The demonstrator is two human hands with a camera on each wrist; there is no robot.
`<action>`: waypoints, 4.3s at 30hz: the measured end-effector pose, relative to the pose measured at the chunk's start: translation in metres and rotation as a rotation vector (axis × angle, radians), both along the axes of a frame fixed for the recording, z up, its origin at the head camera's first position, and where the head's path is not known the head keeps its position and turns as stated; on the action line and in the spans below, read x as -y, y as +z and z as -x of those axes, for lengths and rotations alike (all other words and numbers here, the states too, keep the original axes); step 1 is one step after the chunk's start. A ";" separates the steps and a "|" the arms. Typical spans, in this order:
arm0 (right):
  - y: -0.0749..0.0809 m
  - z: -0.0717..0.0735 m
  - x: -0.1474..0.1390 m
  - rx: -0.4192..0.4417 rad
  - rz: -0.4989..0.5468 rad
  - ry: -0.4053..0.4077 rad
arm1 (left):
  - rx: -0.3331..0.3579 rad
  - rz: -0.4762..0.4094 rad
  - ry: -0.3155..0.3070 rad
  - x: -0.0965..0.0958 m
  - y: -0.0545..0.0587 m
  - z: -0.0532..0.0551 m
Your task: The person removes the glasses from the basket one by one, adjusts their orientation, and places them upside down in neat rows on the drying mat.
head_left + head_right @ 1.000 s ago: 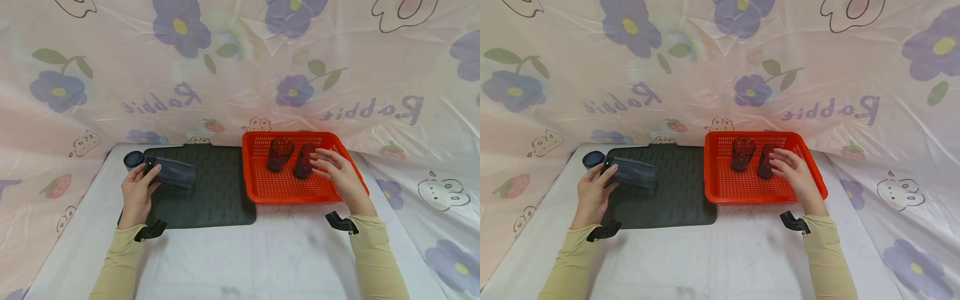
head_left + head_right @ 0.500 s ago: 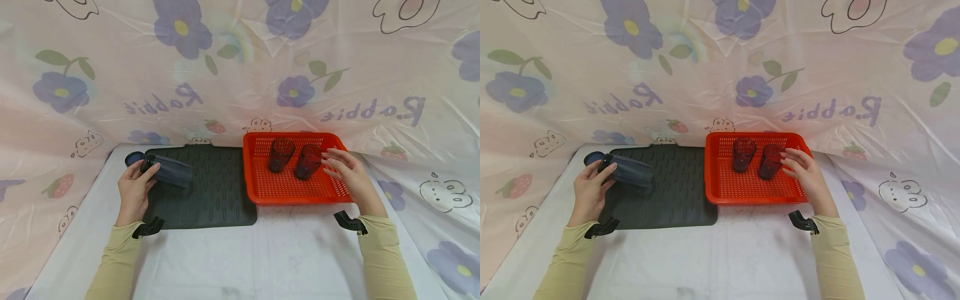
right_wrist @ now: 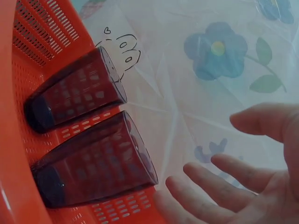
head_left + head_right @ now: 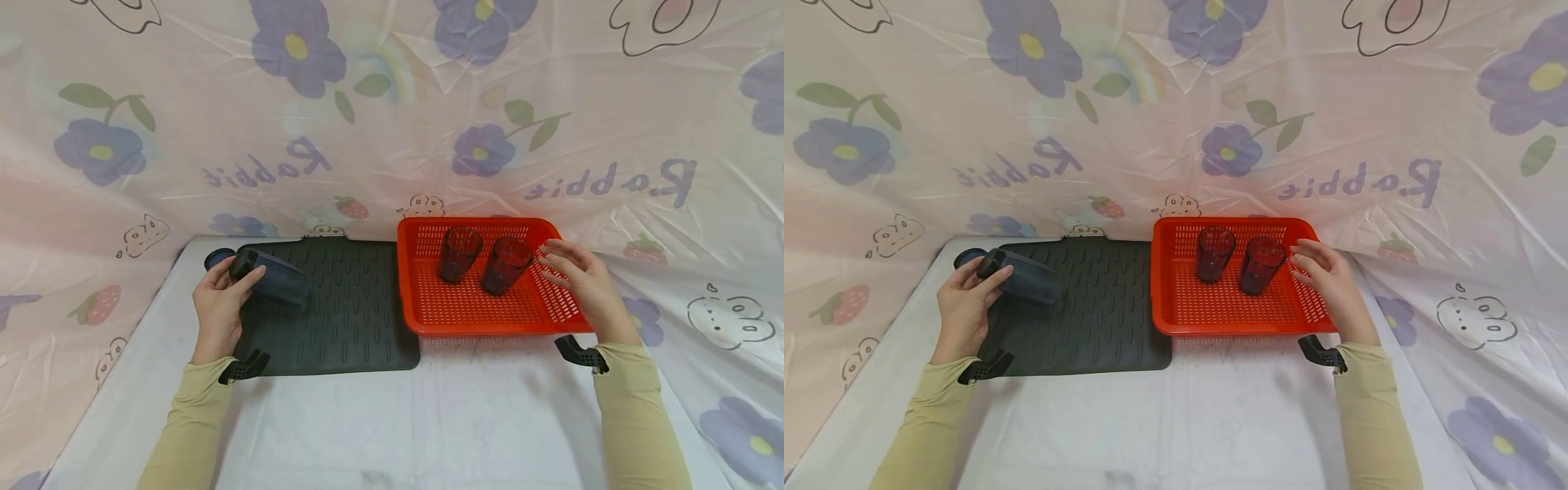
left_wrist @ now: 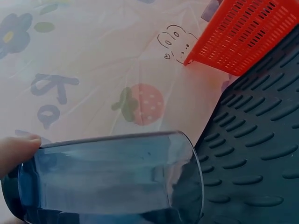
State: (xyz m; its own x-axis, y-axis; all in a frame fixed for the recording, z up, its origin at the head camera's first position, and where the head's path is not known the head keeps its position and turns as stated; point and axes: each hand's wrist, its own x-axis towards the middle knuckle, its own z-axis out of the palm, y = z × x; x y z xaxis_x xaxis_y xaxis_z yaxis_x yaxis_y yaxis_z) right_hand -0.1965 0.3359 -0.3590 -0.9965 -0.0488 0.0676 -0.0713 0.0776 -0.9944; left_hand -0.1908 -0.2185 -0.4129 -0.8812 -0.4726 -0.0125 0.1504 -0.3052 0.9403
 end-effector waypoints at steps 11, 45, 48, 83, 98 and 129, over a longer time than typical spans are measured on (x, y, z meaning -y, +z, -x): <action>-0.003 0.009 -0.010 0.009 -0.023 0.027 | -0.018 0.126 -0.025 -0.004 -0.002 0.001; -0.006 0.038 -0.008 0.098 -0.238 0.121 | -0.077 0.343 -0.057 -0.021 0.001 0.016; -0.008 0.039 -0.006 0.119 -0.237 0.127 | -0.083 0.361 -0.054 -0.023 0.002 0.017; -0.021 0.056 0.006 0.070 -0.268 0.161 | -0.136 0.380 -0.031 -0.020 -0.021 0.037; -0.026 0.062 0.004 0.106 -0.363 0.162 | -0.141 0.393 -0.041 -0.027 -0.008 0.025; -0.024 0.065 0.006 0.156 -0.456 0.176 | 0.067 0.541 -0.194 -0.005 -0.015 0.030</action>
State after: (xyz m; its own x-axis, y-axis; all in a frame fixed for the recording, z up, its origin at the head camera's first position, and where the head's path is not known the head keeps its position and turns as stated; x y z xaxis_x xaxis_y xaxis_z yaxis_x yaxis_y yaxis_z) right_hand -0.2616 0.3300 -0.3833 -0.9671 -0.2069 -0.1482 0.0239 0.5061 -0.8621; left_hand -0.2212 -0.2132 -0.4284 -0.9579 -0.2573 0.1270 0.0740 0.2059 0.9758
